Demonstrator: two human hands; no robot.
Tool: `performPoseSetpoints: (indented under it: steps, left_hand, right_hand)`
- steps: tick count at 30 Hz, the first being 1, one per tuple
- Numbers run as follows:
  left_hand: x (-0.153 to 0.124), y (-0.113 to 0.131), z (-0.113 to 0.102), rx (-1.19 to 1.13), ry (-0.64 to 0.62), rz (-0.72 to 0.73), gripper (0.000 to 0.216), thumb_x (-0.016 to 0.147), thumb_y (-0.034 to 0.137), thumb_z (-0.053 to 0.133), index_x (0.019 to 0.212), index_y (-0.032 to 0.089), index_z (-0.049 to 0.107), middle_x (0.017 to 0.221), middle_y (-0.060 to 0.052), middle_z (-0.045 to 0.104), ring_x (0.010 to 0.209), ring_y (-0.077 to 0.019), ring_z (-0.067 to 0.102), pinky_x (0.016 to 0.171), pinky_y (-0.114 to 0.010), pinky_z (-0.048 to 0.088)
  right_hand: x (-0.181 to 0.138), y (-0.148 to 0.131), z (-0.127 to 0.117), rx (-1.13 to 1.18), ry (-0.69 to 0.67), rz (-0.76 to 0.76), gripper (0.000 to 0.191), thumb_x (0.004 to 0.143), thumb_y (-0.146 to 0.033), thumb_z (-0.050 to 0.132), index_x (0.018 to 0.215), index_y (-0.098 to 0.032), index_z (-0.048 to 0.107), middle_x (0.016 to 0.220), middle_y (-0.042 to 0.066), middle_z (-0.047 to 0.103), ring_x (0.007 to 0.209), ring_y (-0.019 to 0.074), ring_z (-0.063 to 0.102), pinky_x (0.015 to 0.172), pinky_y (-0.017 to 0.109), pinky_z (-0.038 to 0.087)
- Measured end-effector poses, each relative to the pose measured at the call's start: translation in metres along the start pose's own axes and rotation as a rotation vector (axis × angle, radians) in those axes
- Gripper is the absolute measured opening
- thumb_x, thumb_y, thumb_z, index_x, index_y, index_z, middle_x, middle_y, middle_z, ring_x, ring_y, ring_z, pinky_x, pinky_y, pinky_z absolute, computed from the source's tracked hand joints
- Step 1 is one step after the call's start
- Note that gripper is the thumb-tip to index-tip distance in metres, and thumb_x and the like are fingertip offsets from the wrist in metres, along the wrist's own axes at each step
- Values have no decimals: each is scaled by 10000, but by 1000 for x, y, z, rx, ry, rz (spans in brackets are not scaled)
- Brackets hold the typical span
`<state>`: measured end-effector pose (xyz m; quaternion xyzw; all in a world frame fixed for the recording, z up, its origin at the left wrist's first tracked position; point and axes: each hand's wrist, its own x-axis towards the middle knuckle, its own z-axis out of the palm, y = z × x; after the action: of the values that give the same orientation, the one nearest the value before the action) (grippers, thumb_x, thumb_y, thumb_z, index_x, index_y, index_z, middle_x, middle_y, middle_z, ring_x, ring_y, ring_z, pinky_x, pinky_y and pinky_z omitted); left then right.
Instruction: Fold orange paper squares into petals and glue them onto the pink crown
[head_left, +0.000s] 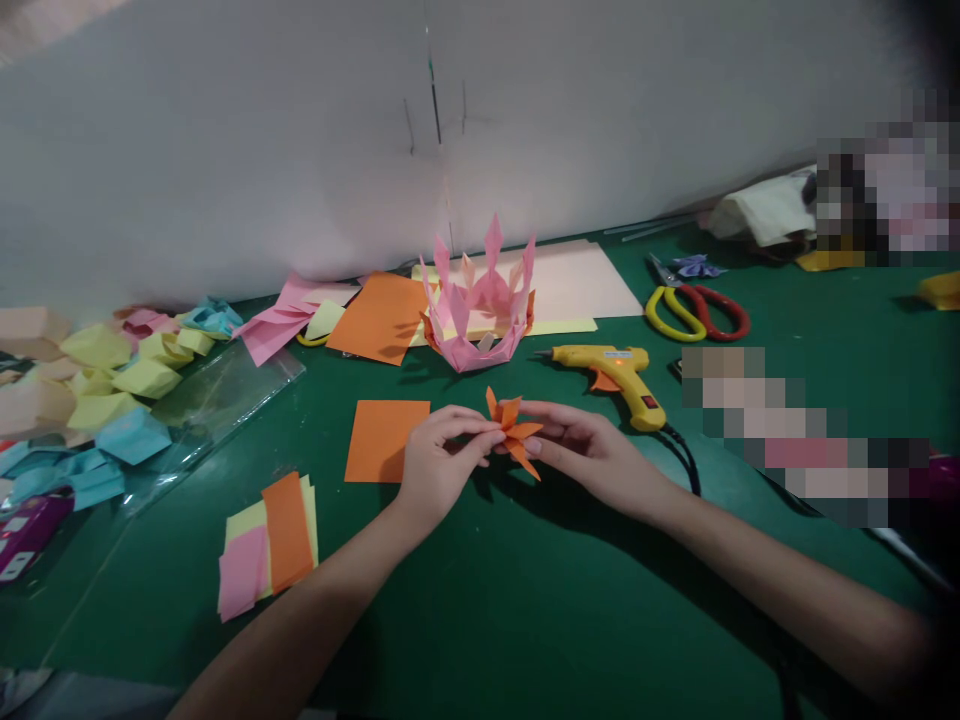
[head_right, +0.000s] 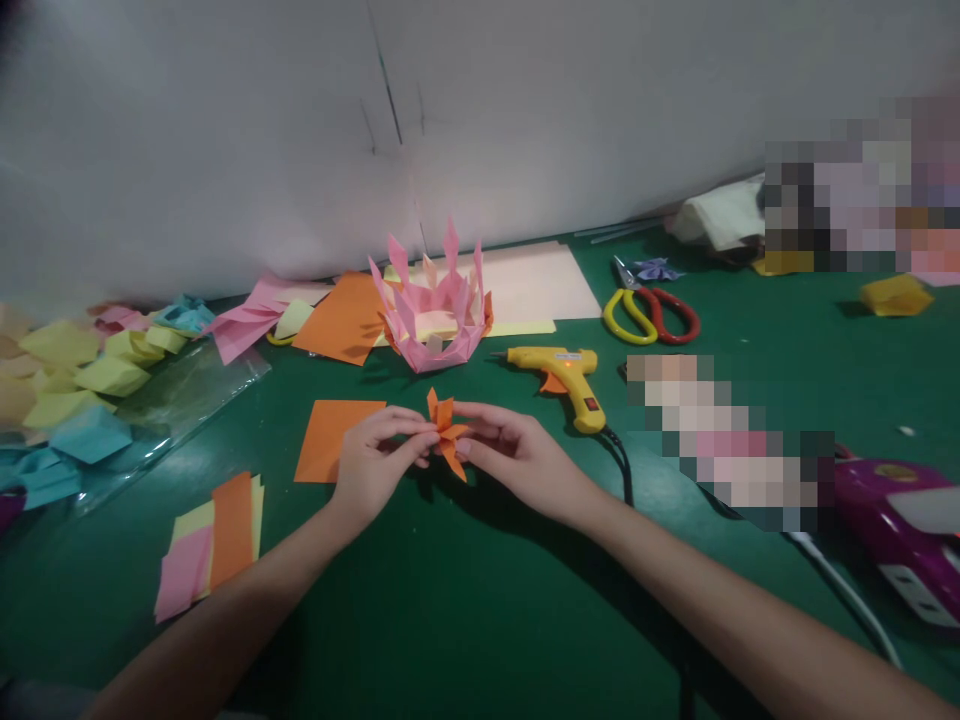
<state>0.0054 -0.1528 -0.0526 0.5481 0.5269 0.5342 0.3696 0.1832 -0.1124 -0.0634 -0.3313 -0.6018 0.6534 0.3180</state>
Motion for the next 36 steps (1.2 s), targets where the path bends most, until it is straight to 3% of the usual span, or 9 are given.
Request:
performPoseSetpoints:
  steps: [3, 8, 11, 22, 31, 36]
  left_hand:
    - [-1, -1, -1, 143, -7, 131, 46, 748, 205, 690, 748, 176, 725, 787, -28, 652, 597, -107, 653, 503, -202, 586]
    - [-1, -3, -2, 402, 28, 480, 71, 799, 146, 634, 784, 160, 702, 774, -43, 656, 690, -113, 652, 565, -186, 562]
    - [-1, -4, -2, 475, 36, 572, 62, 807, 142, 629, 805, 157, 689, 779, -44, 658, 716, -115, 648, 599, -195, 557]
    - [-3, -7, -2, 566, 22, 680, 46, 814, 145, 627, 820, 146, 673, 774, -40, 670, 710, -116, 649, 655, -218, 554]
    - [-5, -5, 0, 590, 14, 609, 67, 820, 150, 614, 782, 162, 667, 761, -31, 677, 699, -115, 649, 637, -216, 541]
    - [-5, -6, -1, 581, -1, 585, 66, 812, 145, 614, 764, 159, 657, 762, -34, 676, 701, -121, 648, 638, -226, 538]
  right_hand:
    - [0, -2, 1, -31, 15, 4, 487, 764, -438, 662, 1189, -212, 587, 990, 65, 729, 891, 199, 686, 805, 348, 550]
    - [0, -3, 1, -54, 9, -5, 483, 765, -436, 662, 1184, -205, 594, 958, 65, 730, 866, 195, 684, 782, 342, 549]
    - [0, -2, 0, -48, 8, -11, 471, 769, -424, 664, 1178, -202, 597, 921, 60, 731, 842, 188, 682, 769, 336, 547]
    - [0, -1, 0, -21, -28, -5, 426, 779, -425, 655, 1148, -217, 609, 975, 58, 724, 888, 188, 678, 827, 344, 535]
    - [1, -2, -1, -45, -32, 12, 397, 781, -422, 657, 1117, -218, 606, 932, 51, 721, 862, 186, 673, 811, 339, 531]
    - [2, 1, -2, -16, -53, 3, 373, 783, -404, 662, 1110, -228, 632, 1015, 50, 707, 899, 175, 660, 827, 326, 523]
